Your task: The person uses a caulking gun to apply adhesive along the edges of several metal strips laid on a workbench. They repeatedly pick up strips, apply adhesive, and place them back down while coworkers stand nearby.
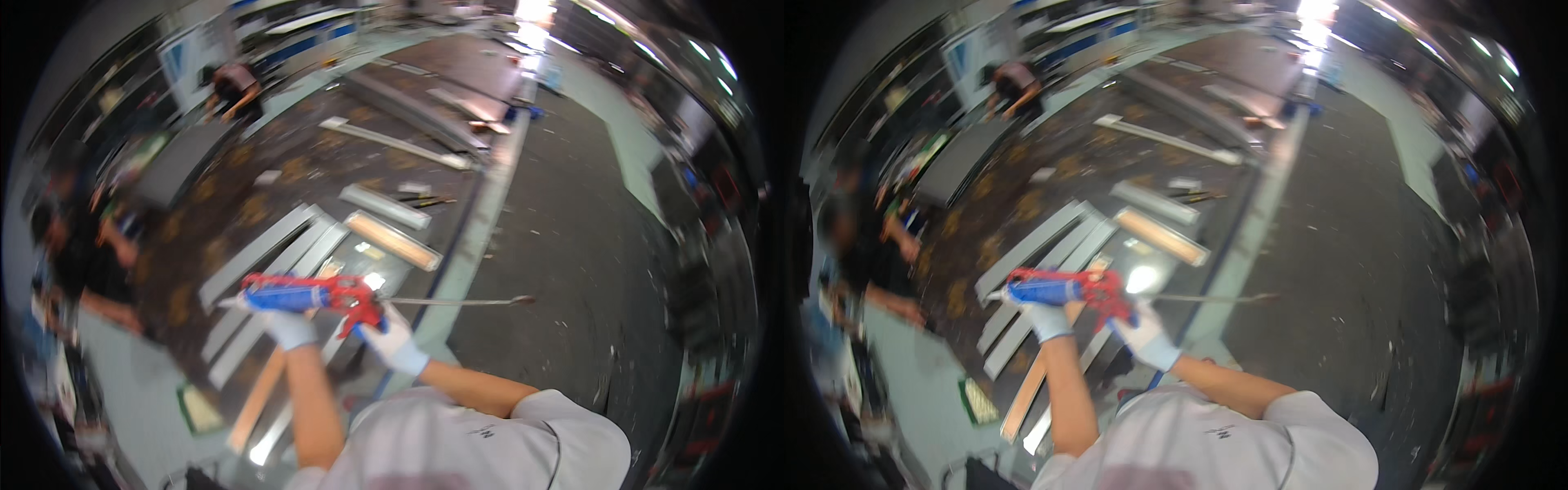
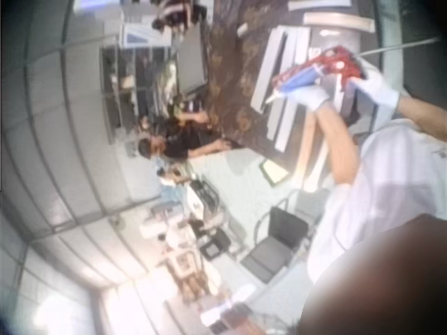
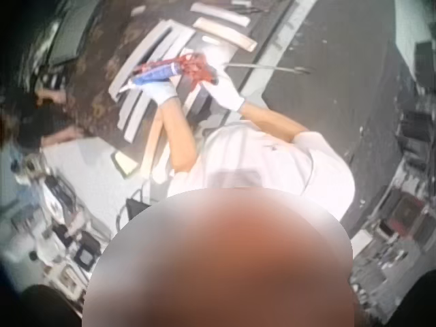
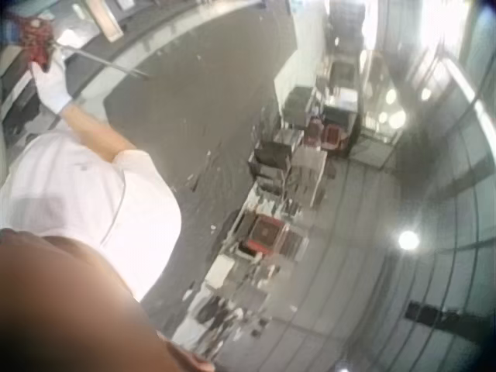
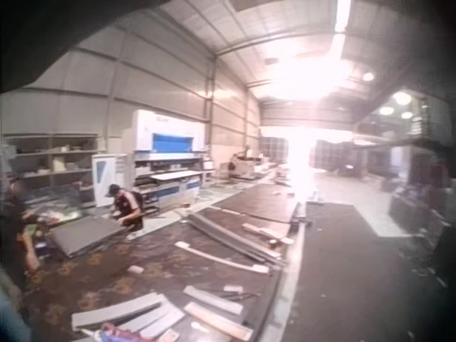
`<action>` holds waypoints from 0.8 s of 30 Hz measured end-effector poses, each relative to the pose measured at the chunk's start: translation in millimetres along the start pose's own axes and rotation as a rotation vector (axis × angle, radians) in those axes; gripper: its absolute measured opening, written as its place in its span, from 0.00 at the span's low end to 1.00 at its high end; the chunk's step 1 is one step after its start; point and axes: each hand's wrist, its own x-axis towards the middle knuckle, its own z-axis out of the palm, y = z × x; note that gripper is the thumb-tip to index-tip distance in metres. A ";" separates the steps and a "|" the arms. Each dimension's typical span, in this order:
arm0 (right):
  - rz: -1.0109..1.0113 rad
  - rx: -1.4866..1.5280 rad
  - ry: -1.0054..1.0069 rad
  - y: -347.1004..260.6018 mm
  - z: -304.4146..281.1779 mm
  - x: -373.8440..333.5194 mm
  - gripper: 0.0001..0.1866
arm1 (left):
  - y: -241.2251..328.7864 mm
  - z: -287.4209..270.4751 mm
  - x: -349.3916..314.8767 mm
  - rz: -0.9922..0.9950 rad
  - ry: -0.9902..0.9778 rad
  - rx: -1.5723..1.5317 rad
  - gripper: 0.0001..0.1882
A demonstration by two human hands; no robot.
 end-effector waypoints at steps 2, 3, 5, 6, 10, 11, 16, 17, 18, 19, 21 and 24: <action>0.084 -0.157 0.069 -1.0 -35.9 3.8 0.20 | -18.8 42.8 -38.1 -0.069 -0.180 0.061 0.56; 0.092 -0.110 0.039 -2.2 -61.2 10.5 0.21 | -36.7 61.5 -55.8 -0.159 -0.190 0.041 0.57; -0.002 0.140 0.043 -11.4 -104.1 29.3 0.21 | -71.7 94.2 -65.2 -0.263 -0.332 0.059 0.54; -0.019 0.176 0.013 -18.5 -137.6 31.5 0.20 | -86.6 110.5 -55.5 -0.358 -0.398 0.066 0.48; 0.032 -0.035 -0.095 -48.8 -239.5 19.9 0.14 | -169.1 155.8 -27.8 -0.171 -0.811 0.366 0.35; -0.033 -0.097 -0.068 -53.0 -259.1 21.7 0.15 | -188.5 168.9 -32.8 -0.354 -0.921 0.161 0.35; -0.141 -0.093 0.229 -59.6 -315.6 10.5 0.22 | -256.8 256.2 -140.6 -1.178 -1.326 -0.542 0.40; -0.118 -0.069 0.316 -57.4 -332.4 7.2 0.23 | -251.9 264.9 -162.8 -1.094 -1.422 -0.416 0.41; -0.033 -0.074 0.379 -55.8 -346.8 3.2 0.24 | -253.5 272.9 -184.3 -1.006 -1.480 -0.466 0.41; -0.085 -0.009 0.494 -54.1 -359.5 -1.6 0.25 | -254.1 279.5 -203.2 -1.033 -1.400 -0.534 0.41; 0.047 1.197 0.029 -44.1 -402.2 -11.2 0.27 | -266.1 282.4 -239.0 -0.763 -1.241 -0.302 0.36; 0.116 1.185 0.159 -20.9 -417.2 -50.9 0.28 | -287.3 275.3 -292.2 -0.704 -1.168 -0.108 0.37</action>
